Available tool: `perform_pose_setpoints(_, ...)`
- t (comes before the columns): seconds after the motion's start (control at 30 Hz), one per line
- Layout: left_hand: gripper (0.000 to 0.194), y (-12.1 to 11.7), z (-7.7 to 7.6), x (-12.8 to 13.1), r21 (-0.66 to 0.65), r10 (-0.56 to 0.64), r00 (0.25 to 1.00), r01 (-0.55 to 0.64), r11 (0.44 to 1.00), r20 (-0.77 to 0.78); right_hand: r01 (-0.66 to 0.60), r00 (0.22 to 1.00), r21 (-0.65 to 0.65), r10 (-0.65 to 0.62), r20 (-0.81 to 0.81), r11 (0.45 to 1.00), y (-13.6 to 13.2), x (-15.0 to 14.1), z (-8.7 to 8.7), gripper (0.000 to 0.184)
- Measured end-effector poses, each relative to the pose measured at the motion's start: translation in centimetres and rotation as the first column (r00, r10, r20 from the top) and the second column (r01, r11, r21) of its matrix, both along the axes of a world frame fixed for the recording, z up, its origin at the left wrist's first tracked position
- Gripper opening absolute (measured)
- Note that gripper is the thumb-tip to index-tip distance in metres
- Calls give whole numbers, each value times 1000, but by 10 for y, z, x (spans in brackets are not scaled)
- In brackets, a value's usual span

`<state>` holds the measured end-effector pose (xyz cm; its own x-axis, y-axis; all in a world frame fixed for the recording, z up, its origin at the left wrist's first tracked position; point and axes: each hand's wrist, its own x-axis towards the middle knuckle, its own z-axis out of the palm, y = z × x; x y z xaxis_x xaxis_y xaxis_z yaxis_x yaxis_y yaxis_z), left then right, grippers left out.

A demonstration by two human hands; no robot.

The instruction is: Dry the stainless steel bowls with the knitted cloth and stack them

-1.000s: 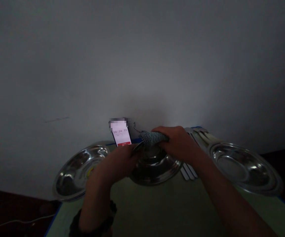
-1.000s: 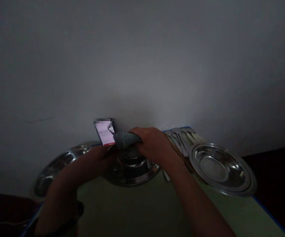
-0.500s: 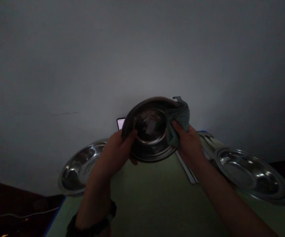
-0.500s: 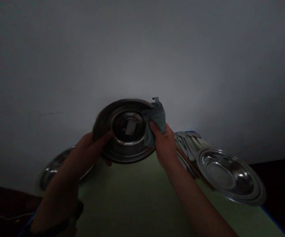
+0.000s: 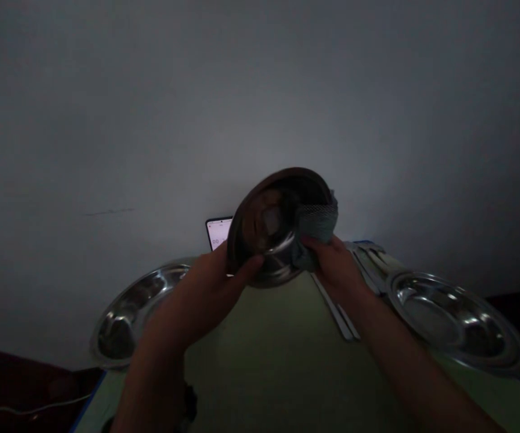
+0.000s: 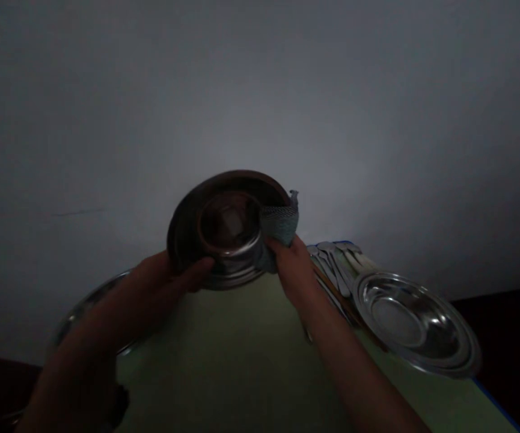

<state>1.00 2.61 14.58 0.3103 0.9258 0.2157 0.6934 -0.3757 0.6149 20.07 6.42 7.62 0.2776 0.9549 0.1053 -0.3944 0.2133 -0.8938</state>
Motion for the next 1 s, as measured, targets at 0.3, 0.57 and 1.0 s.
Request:
perform_pose_setpoints(0.3, 46, -21, 18, -9, -65, 3, 960, -22, 998, -281, -181, 387, 184, -102, 917, 966, -36, 31, 49, 33)
perform_pose_setpoints(0.57, 37, -18, 9, 6, -33, -28, 938, 17, 999, -346, -194, 254, 288, -236, 938, 938, -47, 11, 49, 47)
perform_pose_setpoints(1.0, 31, -5, 21, -20, 3, 118, 992, -118, 993, 34, 58, 444, 133, -145, 884, 989, -30, 24, 39, 28)
